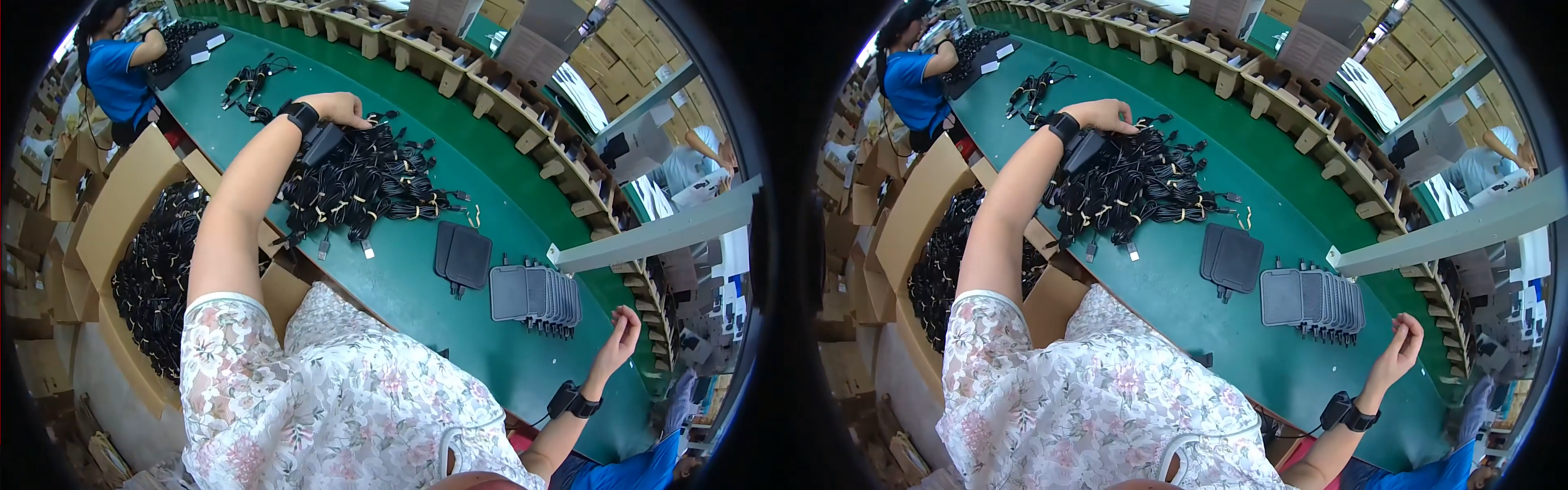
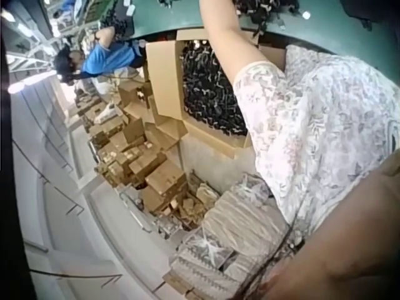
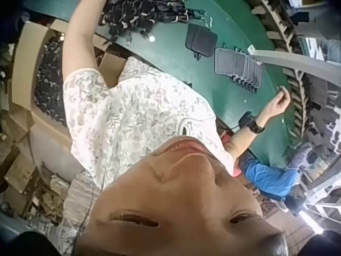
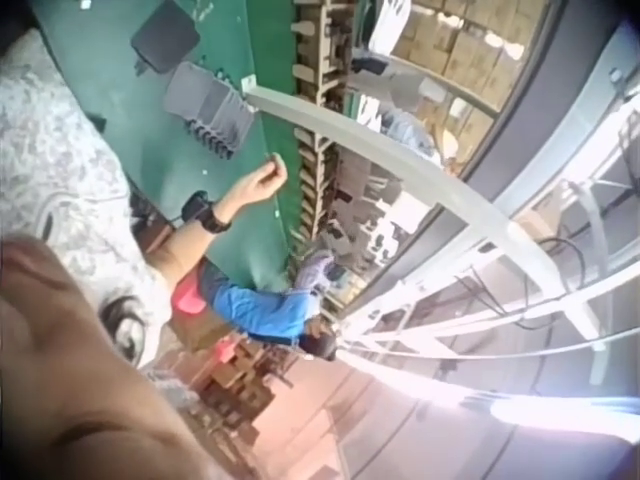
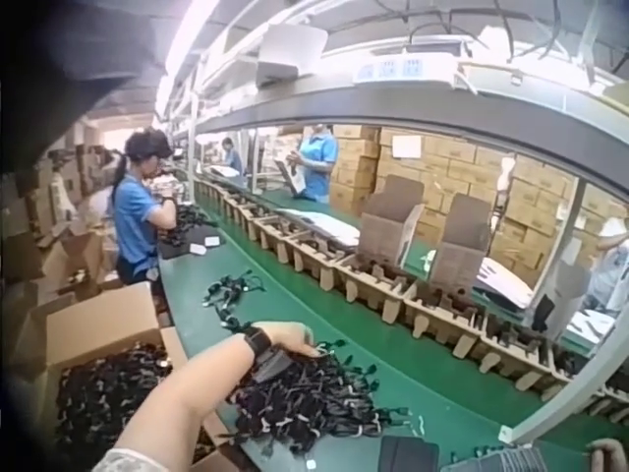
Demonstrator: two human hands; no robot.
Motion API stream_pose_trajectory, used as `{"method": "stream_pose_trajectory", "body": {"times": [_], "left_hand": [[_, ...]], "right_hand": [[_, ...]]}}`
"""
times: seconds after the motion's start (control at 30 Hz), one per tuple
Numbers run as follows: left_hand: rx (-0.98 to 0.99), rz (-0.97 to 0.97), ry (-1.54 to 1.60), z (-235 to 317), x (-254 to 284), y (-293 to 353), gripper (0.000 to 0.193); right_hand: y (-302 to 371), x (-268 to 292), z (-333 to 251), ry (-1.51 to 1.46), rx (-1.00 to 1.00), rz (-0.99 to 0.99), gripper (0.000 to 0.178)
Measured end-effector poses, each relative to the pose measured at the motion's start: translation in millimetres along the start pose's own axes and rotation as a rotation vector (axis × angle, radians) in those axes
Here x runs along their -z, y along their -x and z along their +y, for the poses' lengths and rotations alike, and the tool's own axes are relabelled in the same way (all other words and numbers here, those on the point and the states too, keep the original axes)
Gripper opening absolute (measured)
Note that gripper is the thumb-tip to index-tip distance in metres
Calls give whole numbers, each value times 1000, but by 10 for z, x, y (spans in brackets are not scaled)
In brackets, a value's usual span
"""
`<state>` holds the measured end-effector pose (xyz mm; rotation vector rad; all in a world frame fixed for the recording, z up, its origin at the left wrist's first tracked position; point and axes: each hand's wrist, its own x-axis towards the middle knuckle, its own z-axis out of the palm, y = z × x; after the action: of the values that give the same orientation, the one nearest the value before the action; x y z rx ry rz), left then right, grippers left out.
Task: The person picks up a cable and a black pad, wraps the cable around the pad, and places the assembled unit into a cardboard tray. They repeat this process, occasionally reaching into a box for more cables or moving pads aside.
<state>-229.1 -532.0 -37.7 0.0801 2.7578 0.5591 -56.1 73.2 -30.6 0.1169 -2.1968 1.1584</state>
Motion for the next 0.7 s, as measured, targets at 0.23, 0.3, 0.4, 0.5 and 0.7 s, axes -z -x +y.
{"method": "stream_pose_trajectory", "body": {"times": [0.23, 0.3, 0.4, 0.5, 0.7], "left_hand": [[160, 55, -275, 218, -74, 38, 66], [127, 156, -387, 280, -203, -29, 63], [45, 362, -620, 419, -327, -174, 58], [104, 168, -495, 554, -317, -213, 54], [-273, 497, -172, 861, -580, -163, 30]], "right_hand": [[-62, -652, -187, -218, 1, -184, 14], [-70, -954, -296, -252, 40, -262, 13], [-53, -1315, -537, -198, 215, -430, 13], [56, -1554, -751, -165, 327, -525, 13], [128, -1816, -980, -159, 291, -538, 15]]}}
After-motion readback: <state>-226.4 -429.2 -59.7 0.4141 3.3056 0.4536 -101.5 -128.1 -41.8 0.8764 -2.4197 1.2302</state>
